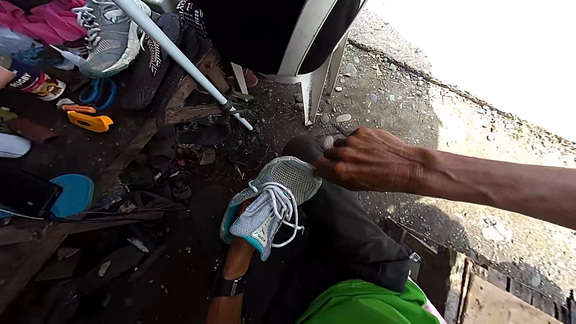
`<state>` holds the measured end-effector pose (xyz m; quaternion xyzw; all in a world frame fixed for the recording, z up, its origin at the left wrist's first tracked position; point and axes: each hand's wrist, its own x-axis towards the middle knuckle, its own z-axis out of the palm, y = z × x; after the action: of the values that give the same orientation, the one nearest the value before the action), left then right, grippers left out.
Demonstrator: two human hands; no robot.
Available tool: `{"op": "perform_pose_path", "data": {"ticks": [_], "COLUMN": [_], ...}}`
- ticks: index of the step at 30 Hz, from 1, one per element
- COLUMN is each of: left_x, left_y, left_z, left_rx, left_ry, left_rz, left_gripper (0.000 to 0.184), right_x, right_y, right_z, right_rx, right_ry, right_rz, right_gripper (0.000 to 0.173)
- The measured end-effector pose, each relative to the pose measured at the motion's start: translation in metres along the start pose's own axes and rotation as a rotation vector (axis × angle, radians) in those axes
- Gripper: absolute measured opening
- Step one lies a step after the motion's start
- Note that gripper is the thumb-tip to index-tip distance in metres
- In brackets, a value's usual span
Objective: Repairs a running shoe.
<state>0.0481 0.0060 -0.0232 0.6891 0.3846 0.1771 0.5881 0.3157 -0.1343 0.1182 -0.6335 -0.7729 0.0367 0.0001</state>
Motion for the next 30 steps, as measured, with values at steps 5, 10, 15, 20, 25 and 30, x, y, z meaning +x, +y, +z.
{"op": "perform_pose_path", "data": {"ticks": [5,10,15,20,25,30], "left_x": [0.001,0.001,0.004,0.005,0.005,0.0], "left_y": [-0.005,-0.007,0.001,-0.014,-0.007,-0.004], "left_z": [-0.001,0.0,0.001,-0.001,-0.002,-0.004], "left_rx": [-0.078,-0.228,-0.296,-0.358,-0.316,-0.08], "left_ry": [0.006,0.029,0.026,0.009,0.032,-0.034], "left_rz": [-0.003,0.003,-0.042,0.019,0.031,0.071], "left_gripper": [0.02,0.018,0.019,0.015,0.016,0.024], "right_x": [-0.001,0.002,0.008,0.0,-0.026,-0.033], "right_y": [0.002,-0.007,-0.005,0.004,0.022,0.003], "right_z": [0.0,-0.004,0.0,-0.002,-0.004,0.036], "right_rx": [-0.003,-0.041,0.008,0.016,0.051,0.577], "right_ry": [0.006,-0.04,-0.063,-0.041,0.026,0.166], "right_rz": [-0.02,-0.026,-0.065,-0.047,0.096,0.215], "right_gripper": [0.034,0.011,0.008,0.013,0.018,0.038]}}
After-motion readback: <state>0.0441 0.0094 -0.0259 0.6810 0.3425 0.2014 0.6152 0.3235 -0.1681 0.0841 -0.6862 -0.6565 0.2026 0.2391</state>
